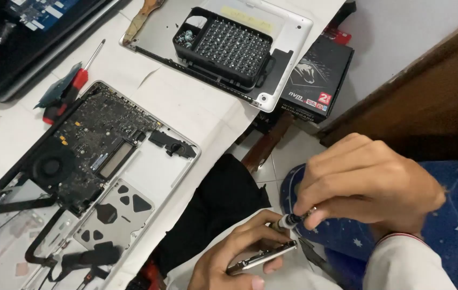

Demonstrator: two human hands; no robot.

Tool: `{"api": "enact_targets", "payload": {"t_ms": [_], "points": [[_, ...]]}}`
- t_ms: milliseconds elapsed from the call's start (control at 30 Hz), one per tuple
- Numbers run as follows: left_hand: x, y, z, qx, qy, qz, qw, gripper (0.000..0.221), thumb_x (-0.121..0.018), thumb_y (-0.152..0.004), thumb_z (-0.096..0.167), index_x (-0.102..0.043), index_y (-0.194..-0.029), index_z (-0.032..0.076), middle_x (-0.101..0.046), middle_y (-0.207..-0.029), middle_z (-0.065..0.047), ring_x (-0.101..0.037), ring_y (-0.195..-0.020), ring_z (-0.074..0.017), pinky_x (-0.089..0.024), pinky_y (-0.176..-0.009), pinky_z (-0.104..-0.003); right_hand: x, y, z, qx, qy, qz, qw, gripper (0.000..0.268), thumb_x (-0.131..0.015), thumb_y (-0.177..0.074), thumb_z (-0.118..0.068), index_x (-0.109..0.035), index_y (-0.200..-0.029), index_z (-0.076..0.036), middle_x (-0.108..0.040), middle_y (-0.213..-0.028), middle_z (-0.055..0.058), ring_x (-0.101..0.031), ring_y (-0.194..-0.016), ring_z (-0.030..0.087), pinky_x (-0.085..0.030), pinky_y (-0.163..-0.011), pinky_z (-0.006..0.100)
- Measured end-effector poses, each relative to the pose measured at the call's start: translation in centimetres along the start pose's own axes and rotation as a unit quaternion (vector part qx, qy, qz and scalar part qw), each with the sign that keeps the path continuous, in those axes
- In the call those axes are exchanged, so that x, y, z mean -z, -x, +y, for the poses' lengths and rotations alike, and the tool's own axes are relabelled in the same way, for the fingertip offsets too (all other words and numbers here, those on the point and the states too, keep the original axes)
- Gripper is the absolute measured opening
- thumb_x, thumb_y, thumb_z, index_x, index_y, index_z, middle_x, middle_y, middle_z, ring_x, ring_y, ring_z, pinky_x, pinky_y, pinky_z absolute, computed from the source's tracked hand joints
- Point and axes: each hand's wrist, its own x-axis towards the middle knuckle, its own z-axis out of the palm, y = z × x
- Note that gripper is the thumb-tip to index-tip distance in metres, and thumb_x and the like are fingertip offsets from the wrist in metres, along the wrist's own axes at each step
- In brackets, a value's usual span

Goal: The person uses a screwdriver to remove screws from a hard drive, then places the screws into a compartmentalized tray. The person continues to unscrew the hard drive and inspects it while holding it over a disassembled laptop chassis.

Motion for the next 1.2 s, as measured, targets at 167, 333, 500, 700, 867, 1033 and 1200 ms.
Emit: {"api": "enact_targets", "payload": {"t_ms": [167,333,500,700,867,1033,1200], "points": [[-0.2,1.9,-1.9,-0.053,0.038,0.003,0.998,0.056,-0.068,-0.099,0.04,-0.052,-0.135,-0.001,-0.031,-0.155,-0.016,-0.048,-0.085,-0.0226,-0.038,-0.086,-0.035,-3.0,1.1,1.8,0.024,-0.075,-0.054,0.995,0.026,-0.056,-0.102,-0.022,-0.067,-0.111,0.0,-0.067,-0.095,0.012,-0.067,-0.08,0.027,-0.056,-0.068,0.035],[1.3,3.9,-5.2,-0.176,0.118,0.015,0.977,0.061,-0.074,-0.102,0.034,-0.047,-0.148,0.004,-0.039,-0.153,-0.009,-0.058,-0.088,-0.0261,-0.039,-0.08,-0.034,-7.5,1.2,2.6,-0.038,-0.184,0.0,0.982,0.02,-0.064,-0.097,-0.017,-0.069,-0.101,0.002,-0.075,-0.099,0.014,-0.074,-0.09,0.03,-0.062,-0.083,0.041],[0.8,9.3,-4.6,-0.308,0.12,0.206,0.921,0.093,-0.058,-0.096,0.073,-0.042,-0.151,0.0,-0.043,-0.155,-0.029,-0.063,-0.086,-0.0243,-0.049,-0.075,-0.036,-9.9,2.6,1.6,-0.075,-0.008,0.144,0.987,0.028,-0.048,-0.097,-0.013,-0.06,-0.108,0.01,-0.069,-0.084,0.018,-0.079,-0.066,0.025,-0.057,-0.063,0.029],[-0.9,13.4,-3.9,-0.411,0.032,0.376,0.83,0.098,-0.057,-0.091,0.077,-0.036,-0.153,0.005,-0.051,-0.114,-0.012,-0.049,-0.094,-0.0157,-0.042,-0.081,-0.031,-15.9,0.3,-2.5,-0.027,0.103,-0.014,0.994,0.017,-0.074,-0.084,-0.013,-0.07,-0.096,-0.002,-0.076,-0.088,0.011,-0.072,-0.064,0.018,-0.058,-0.058,0.027],[-0.1,14.1,-4.4,-0.443,0.065,0.355,0.821,0.105,-0.061,-0.085,0.078,-0.034,-0.158,0.007,-0.051,-0.115,-0.008,-0.047,-0.097,-0.0129,-0.041,-0.081,-0.029,-17.8,1.0,-2.2,0.021,0.142,-0.089,0.986,0.023,-0.072,-0.09,-0.019,-0.07,-0.112,-0.015,-0.074,-0.093,0.005,-0.068,-0.064,0.015,-0.052,-0.049,0.03],[-0.8,13.3,-4.3,-0.443,0.019,0.41,0.797,0.103,-0.053,-0.087,0.083,-0.036,-0.157,0.009,-0.047,-0.108,-0.004,-0.041,-0.094,-0.011,-0.036,-0.079,-0.028,-17.0,-0.5,-2.9,0.04,0.129,-0.183,0.974,0.035,-0.072,-0.088,-0.021,-0.067,-0.122,-0.014,-0.074,-0.101,0.007,-0.073,-0.07,0.019,-0.058,-0.055,0.032],[-1.2,13.2,-4.5,-0.436,0.004,0.42,0.796,0.103,-0.049,-0.088,0.084,-0.035,-0.161,0.012,-0.045,-0.112,-0.003,-0.04,-0.095,-0.0102,-0.034,-0.08,-0.027,-16.8,-0.7,-2.9,0.046,0.154,-0.206,0.965,0.038,-0.074,-0.087,-0.022,-0.066,-0.123,-0.012,-0.073,-0.099,0.008,-0.072,-0.07,0.019,-0.059,-0.056,0.035]]}}
